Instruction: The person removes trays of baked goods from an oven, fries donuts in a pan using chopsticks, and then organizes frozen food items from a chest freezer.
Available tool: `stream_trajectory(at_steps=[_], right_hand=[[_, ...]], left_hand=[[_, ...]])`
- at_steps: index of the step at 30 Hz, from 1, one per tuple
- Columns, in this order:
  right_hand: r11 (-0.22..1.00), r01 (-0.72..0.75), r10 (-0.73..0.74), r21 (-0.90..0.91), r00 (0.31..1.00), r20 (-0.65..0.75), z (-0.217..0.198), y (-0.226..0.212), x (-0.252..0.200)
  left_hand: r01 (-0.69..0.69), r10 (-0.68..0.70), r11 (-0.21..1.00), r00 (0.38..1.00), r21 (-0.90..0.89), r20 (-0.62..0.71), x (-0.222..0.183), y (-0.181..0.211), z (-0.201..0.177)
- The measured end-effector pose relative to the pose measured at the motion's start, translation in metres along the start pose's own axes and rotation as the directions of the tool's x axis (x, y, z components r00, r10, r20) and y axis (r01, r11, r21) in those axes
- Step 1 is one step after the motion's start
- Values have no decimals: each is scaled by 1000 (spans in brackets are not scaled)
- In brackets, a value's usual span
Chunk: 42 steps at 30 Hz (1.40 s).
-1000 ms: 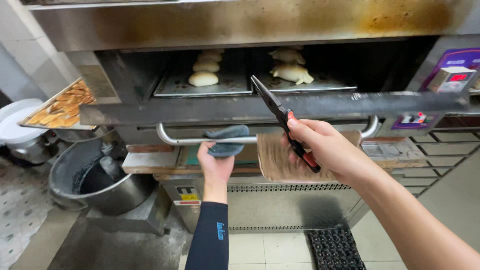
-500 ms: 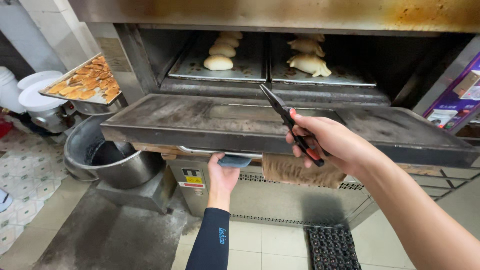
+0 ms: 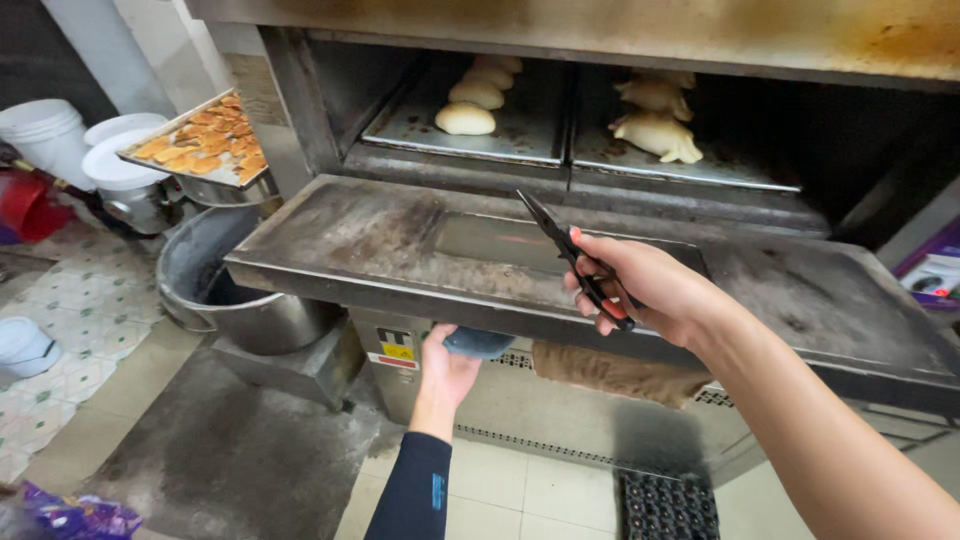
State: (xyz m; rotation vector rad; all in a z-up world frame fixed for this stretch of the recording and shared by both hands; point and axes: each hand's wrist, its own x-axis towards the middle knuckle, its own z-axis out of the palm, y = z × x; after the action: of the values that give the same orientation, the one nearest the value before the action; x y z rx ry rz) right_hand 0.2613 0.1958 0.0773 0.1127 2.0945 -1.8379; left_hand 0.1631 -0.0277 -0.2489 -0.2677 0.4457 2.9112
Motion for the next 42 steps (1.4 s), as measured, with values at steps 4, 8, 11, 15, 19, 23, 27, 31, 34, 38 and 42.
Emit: stream_trajectory(at_steps=[4, 8, 11, 15, 19, 23, 27, 31, 34, 38, 42], right_hand=[[999, 8, -10, 31, 997, 78, -2, -3, 35], [999, 5, -9, 42, 995, 97, 0, -9, 94], [997, -37, 30, 63, 994, 102, 10, -14, 147], [989, -145, 143, 39, 988, 62, 21, -29, 220], [982, -187, 187, -3, 982, -2, 33, -31, 274], [978, -210, 209, -3, 974, -93, 39, -32, 312], [952, -304, 305, 25, 940, -154, 35, -28, 350], [976, -206, 198, -65, 974, -110, 29, -21, 369], [967, -238, 230, -86, 969, -88, 31, -28, 362], [959, -261, 249, -113, 962, -112, 41, -36, 343], [950, -278, 265, -140, 959, -100, 48, -38, 306]], left_hand=[[-50, 120, 961, 962, 273, -246, -46, 31, 0], [-375, 531, 836, 736, 399, -420, -118, 96, 4], [-528, 758, 643, 540, 555, -365, -161, 155, 44], [-767, 889, 401, 457, 502, -12, -178, 211, 114], [-706, 815, 504, 580, 498, -2, -153, 244, 151], [-684, 743, 545, 662, 485, 100, -124, 273, 163], [-662, 680, 601, 718, 448, 150, -101, 296, 163], [-649, 642, 656, 748, 386, 166, -82, 306, 159], [-621, 605, 689, 777, 372, 175, -75, 310, 155], [-592, 565, 718, 803, 365, 191, -77, 311, 144], [-561, 545, 720, 821, 408, 168, -88, 310, 132]])
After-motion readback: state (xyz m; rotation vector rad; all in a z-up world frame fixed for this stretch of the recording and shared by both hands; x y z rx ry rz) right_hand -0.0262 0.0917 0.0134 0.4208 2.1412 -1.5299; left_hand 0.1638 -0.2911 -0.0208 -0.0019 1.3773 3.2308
